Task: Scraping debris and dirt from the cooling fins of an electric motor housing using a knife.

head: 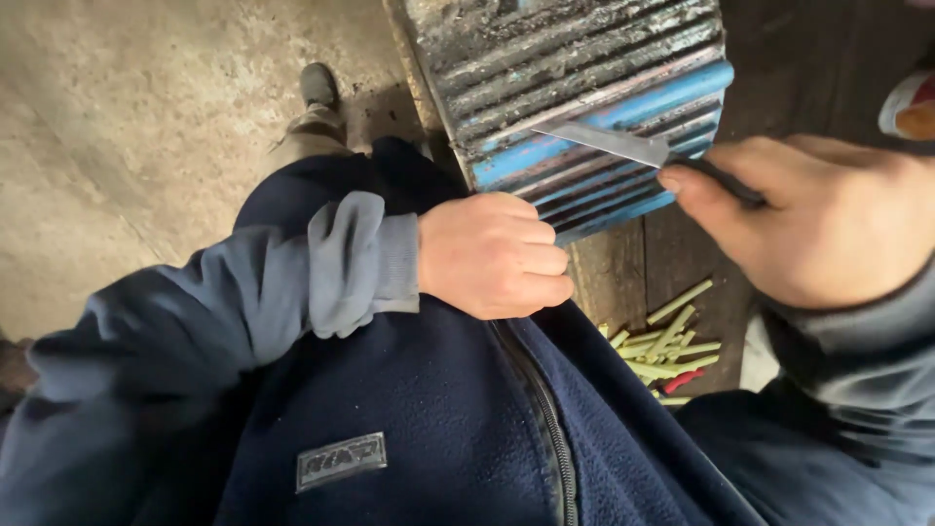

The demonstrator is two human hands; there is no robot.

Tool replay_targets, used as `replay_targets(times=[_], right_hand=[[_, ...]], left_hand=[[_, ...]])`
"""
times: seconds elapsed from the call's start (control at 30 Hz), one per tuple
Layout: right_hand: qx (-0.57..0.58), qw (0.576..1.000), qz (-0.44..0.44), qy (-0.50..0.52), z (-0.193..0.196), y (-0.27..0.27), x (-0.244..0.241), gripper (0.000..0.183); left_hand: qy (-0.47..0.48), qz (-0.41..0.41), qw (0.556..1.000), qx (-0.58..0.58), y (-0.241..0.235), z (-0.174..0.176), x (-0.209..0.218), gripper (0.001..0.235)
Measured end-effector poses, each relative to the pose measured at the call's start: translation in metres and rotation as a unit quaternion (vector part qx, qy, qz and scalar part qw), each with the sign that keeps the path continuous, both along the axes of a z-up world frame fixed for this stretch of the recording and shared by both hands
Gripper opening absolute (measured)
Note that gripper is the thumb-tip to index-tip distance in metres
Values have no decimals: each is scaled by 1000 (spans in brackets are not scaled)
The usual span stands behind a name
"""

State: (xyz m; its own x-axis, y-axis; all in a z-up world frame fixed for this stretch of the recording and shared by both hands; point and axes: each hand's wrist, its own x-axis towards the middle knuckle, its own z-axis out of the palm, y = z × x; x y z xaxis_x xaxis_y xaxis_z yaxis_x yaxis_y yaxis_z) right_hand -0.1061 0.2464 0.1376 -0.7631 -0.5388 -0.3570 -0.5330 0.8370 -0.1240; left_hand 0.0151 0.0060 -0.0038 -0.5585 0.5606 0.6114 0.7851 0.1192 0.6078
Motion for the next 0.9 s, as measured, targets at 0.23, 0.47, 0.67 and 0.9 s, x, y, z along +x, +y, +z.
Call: replay_targets(times=[0.23, 0.47, 0.67, 0.9], right_hand=[[-75, 995, 68, -4, -9, 1, -7, 25], [-155, 984, -35, -82, -47, 61, -11, 28], [-35, 996, 16, -78, -63, 60, 1, 26], [-129, 990, 43, -21, -28, -5, 9, 30]], left_hand=[[4, 7, 1000, 3, -1, 1, 2, 15], [3, -15, 1000, 12, -7, 2, -3, 15], [6, -24, 1000, 8, -5, -2, -2, 14], [3, -34, 999, 3, -5, -2, 0, 14]])
